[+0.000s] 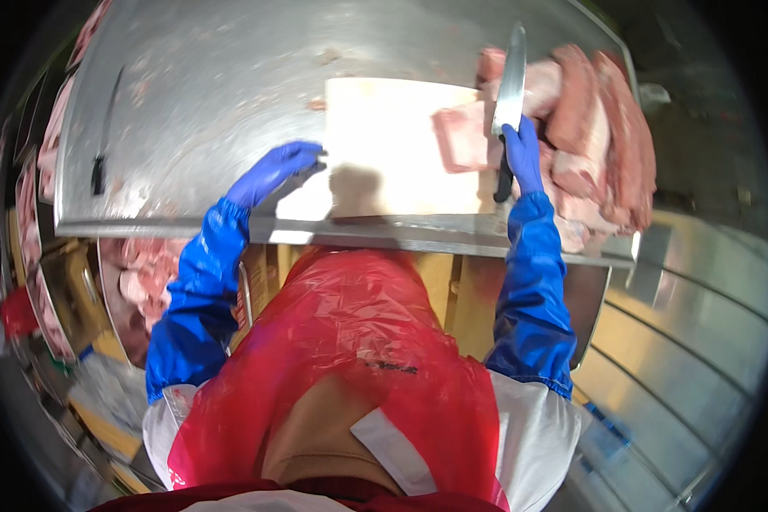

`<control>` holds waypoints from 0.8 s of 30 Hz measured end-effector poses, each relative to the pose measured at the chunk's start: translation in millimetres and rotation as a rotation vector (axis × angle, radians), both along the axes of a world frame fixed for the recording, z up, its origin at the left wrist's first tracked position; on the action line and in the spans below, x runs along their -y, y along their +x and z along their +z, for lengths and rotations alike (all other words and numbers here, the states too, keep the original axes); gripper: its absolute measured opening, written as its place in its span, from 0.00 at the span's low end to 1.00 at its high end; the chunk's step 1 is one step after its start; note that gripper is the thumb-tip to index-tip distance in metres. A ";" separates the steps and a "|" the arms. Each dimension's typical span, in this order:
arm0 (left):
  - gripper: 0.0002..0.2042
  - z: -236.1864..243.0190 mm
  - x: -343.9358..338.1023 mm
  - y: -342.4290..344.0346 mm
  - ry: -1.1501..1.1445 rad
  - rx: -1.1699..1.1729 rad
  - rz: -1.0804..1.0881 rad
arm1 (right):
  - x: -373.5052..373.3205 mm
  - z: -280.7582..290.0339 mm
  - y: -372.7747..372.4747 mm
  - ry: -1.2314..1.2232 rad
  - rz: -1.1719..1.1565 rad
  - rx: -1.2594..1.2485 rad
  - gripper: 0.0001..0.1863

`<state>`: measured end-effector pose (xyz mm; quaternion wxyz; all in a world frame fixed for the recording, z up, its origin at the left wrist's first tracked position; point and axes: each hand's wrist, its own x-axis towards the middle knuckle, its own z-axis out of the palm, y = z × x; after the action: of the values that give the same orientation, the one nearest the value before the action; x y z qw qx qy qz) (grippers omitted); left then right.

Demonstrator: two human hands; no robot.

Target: The person cuts large pieces of raw meat into smaller portions using a knife on a white cutting board. The cut pieces are placed into a metal tray. The person wears blue gloves and a red apron.

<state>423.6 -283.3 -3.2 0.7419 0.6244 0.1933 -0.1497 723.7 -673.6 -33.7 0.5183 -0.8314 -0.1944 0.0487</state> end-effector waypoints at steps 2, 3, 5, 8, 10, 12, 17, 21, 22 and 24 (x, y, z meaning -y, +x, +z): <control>0.23 -6.1 38.9 85.1 0.159 0.124 0.049 | 32.4 -9.4 28.3 -0.064 -0.108 -0.232 0.17; 0.24 -34.6 49.7 100.9 0.362 0.161 0.084 | 3.4 -6.1 8.7 0.021 -0.193 -0.459 0.17; 0.25 -47.9 84.9 144.6 0.690 0.318 0.071 | 4.4 -35.3 3.4 0.178 -0.093 -0.347 0.17; 0.24 -47.3 105.4 129.9 0.865 0.453 0.122 | -13.0 -53.4 -20.2 0.324 -0.043 -0.342 0.22; 0.24 -59.5 97.3 97.5 0.992 0.459 0.256 | -51.0 -39.7 -47.0 0.283 0.087 -0.446 0.25; 0.24 -53.8 79.0 61.6 0.950 0.331 0.370 | -104.6 -31.7 -82.3 0.152 0.257 -0.411 0.26; 0.19 -9.3 -14.4 -66.6 1.189 -0.156 0.448 | -256.4 -15.0 -226.1 0.255 0.661 -0.611 0.19; 0.22 -13.5 -116.1 -232.7 1.195 -0.158 0.830 | -316.4 -23.4 -335.6 0.260 1.214 -0.673 0.16; 0.21 -17.6 -133.0 -279.2 1.110 -0.146 0.904 | -319.0 -13.6 -354.9 0.235 1.236 -0.976 0.16; 0.19 -21.0 -165.3 -346.7 1.021 -0.542 0.820 | -313.3 7.4 -364.6 0.175 1.276 -0.872 0.17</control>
<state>76.9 -118.0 -24.2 0.2788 0.7116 0.6369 0.1009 359.1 -360.3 -26.3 0.4833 -0.4206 -0.4171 0.6446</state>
